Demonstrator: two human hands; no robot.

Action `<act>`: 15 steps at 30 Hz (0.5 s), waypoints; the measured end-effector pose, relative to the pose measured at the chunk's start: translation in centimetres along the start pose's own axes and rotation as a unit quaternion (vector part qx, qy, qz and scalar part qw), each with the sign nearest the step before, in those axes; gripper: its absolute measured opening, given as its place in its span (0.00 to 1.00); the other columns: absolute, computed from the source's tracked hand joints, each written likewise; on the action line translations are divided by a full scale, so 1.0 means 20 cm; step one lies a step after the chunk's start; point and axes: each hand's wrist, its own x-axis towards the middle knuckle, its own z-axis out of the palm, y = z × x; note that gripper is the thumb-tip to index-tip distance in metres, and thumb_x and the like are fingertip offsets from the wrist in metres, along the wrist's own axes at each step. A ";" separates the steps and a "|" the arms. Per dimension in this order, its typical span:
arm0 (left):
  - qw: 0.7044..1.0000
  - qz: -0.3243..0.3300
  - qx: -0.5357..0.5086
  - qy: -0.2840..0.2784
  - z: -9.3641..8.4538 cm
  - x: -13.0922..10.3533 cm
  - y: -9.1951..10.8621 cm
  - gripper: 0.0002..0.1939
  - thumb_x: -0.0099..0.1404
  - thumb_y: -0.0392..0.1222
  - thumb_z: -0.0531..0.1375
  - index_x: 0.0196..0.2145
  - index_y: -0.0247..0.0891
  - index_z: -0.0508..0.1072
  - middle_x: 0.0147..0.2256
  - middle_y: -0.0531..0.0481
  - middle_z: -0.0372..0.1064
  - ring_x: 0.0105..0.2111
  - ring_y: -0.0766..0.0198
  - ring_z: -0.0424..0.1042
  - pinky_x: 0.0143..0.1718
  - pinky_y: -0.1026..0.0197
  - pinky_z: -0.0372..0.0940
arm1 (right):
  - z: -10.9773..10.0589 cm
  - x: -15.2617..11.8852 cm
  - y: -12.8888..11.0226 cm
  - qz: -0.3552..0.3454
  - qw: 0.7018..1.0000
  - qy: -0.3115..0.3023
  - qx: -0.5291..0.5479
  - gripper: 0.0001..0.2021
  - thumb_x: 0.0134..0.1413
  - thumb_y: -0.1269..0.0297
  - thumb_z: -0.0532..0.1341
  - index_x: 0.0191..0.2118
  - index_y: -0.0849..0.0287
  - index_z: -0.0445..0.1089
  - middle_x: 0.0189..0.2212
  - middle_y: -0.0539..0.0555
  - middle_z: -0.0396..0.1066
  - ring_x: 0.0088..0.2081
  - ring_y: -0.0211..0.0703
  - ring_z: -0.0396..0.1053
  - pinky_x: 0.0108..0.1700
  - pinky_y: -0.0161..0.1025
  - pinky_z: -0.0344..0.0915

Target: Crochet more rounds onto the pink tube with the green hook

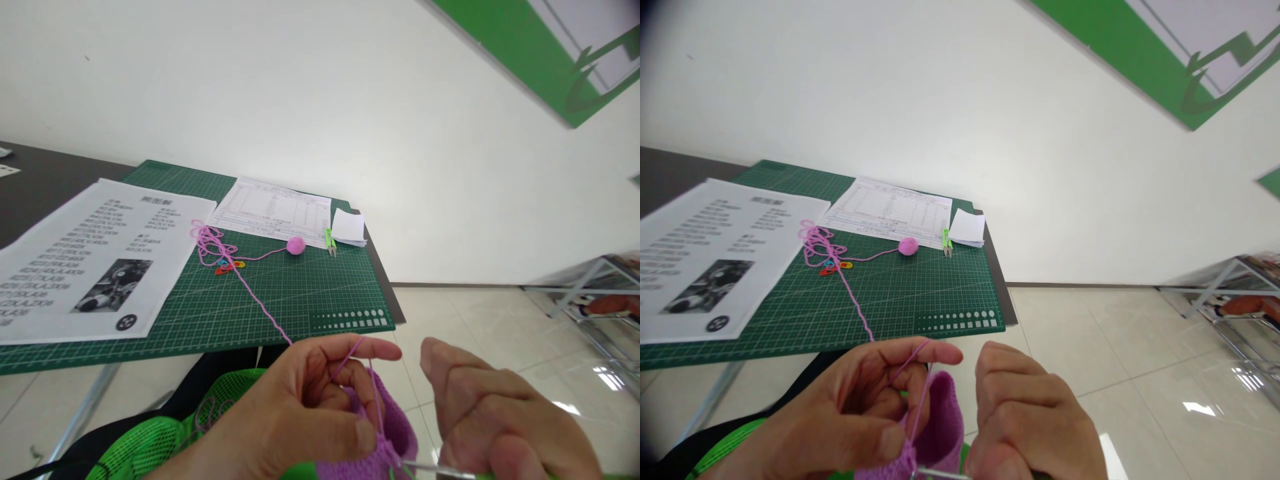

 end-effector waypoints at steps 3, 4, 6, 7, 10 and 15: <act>1.000 0.010 0.001 0.005 0.01 0.00 -0.01 0.25 0.53 0.40 0.76 0.49 0.40 0.81 0.31 0.53 0.73 0.27 0.73 0.67 0.30 0.73 0.60 | 0.05 -0.02 0.00 0.041 0.997 0.063 0.034 0.24 0.72 0.62 0.52 0.20 0.58 0.57 0.13 0.43 0.53 0.16 0.31 0.52 0.23 0.39 0.57; 1.000 0.012 0.007 0.012 0.02 -0.01 -0.01 0.26 0.52 0.41 0.76 0.50 0.40 0.81 0.31 0.53 0.74 0.27 0.73 0.67 0.31 0.72 0.60 | 0.06 -0.03 0.01 0.034 0.996 0.069 0.038 0.23 0.71 0.62 0.53 0.21 0.58 0.58 0.13 0.43 0.54 0.16 0.31 0.52 0.22 0.39 0.56; 0.999 0.015 0.019 0.027 0.03 -0.01 -0.01 0.26 0.53 0.41 0.76 0.50 0.41 0.80 0.32 0.52 0.74 0.27 0.72 0.66 0.31 0.71 0.59 | 0.07 -0.04 0.02 -0.003 0.997 0.073 0.026 0.21 0.70 0.64 0.53 0.22 0.59 0.60 0.14 0.44 0.56 0.17 0.32 0.53 0.22 0.38 0.55; 0.999 0.018 0.021 0.031 0.03 -0.02 -0.01 0.27 0.53 0.41 0.76 0.51 0.41 0.80 0.33 0.52 0.73 0.27 0.72 0.66 0.31 0.71 0.59 | 0.07 -0.04 0.02 -0.024 0.996 0.082 0.002 0.20 0.70 0.65 0.53 0.23 0.59 0.62 0.14 0.45 0.57 0.17 0.33 0.54 0.22 0.38 0.54; 0.999 0.027 0.020 0.027 0.03 -0.02 -0.02 0.29 0.54 0.41 0.76 0.54 0.44 0.78 0.32 0.54 0.70 0.27 0.72 0.64 0.31 0.70 0.58 | 0.06 -0.05 0.03 -0.072 0.990 0.084 -0.090 0.20 0.71 0.68 0.51 0.25 0.59 0.65 0.16 0.46 0.59 0.19 0.34 0.55 0.23 0.39 0.53; 0.999 0.043 0.016 0.011 0.03 -0.03 -0.03 0.32 0.59 0.38 0.73 0.59 0.52 0.74 0.33 0.55 0.68 0.24 0.76 0.56 0.25 0.72 0.50 | 0.03 -0.06 0.05 -0.102 0.983 0.058 -0.141 0.19 0.71 0.67 0.52 0.26 0.59 0.64 0.17 0.46 0.59 0.20 0.33 0.56 0.24 0.38 0.56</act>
